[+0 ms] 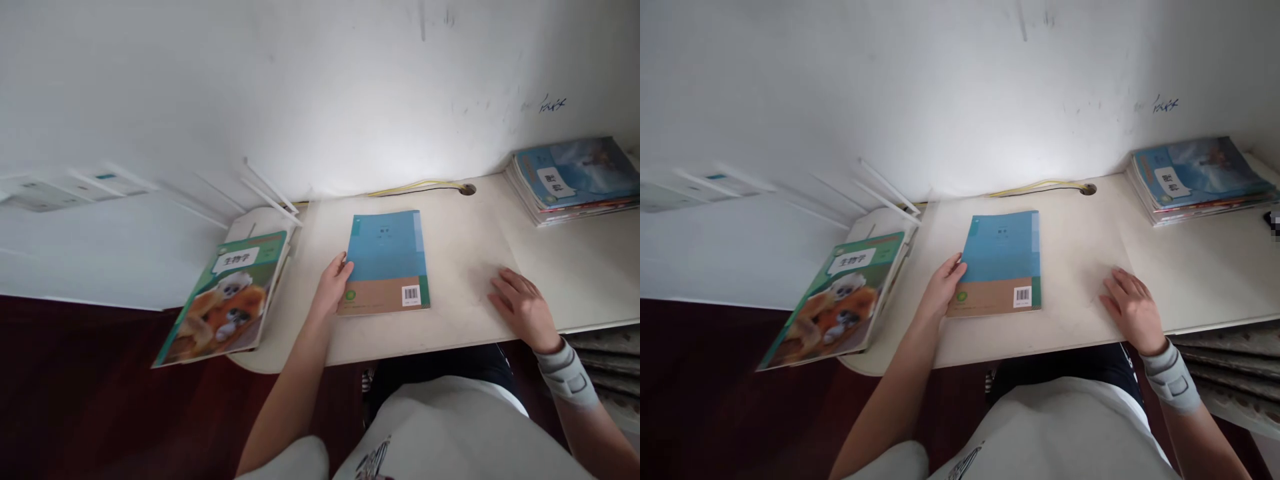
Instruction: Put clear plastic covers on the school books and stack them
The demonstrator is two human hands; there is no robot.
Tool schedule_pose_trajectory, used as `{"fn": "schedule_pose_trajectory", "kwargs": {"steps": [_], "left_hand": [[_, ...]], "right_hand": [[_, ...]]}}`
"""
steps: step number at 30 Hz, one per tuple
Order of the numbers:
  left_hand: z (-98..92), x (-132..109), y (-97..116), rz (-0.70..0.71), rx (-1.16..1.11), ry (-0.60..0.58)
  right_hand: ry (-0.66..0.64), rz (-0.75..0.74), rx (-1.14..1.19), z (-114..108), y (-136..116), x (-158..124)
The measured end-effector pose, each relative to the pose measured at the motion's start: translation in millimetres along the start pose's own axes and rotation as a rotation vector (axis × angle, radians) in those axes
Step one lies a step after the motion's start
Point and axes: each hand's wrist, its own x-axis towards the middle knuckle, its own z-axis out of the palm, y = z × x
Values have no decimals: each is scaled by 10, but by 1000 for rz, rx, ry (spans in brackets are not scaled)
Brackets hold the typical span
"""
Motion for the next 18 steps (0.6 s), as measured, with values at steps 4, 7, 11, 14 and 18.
{"fn": "schedule_pose_trajectory", "kwargs": {"steps": [4, 7, 11, 14, 18], "left_hand": [[-3, -26, -61, 211, 554, 141], [19, -55, -64, 243, 759, 161], [53, -84, -38, 207, 702, 101], [58, -104, 40, 195, 465, 139], [37, -253, 308, 181, 97, 109]], "right_hand": [[1, -17, 5, 11, 17, -8], [8, -24, 9, 21, 33, -12], [9, -22, 14, 33, 51, -22], [11, -17, 23, 36, 55, -27], [12, -16, 30, 43, 54, -27]]}}
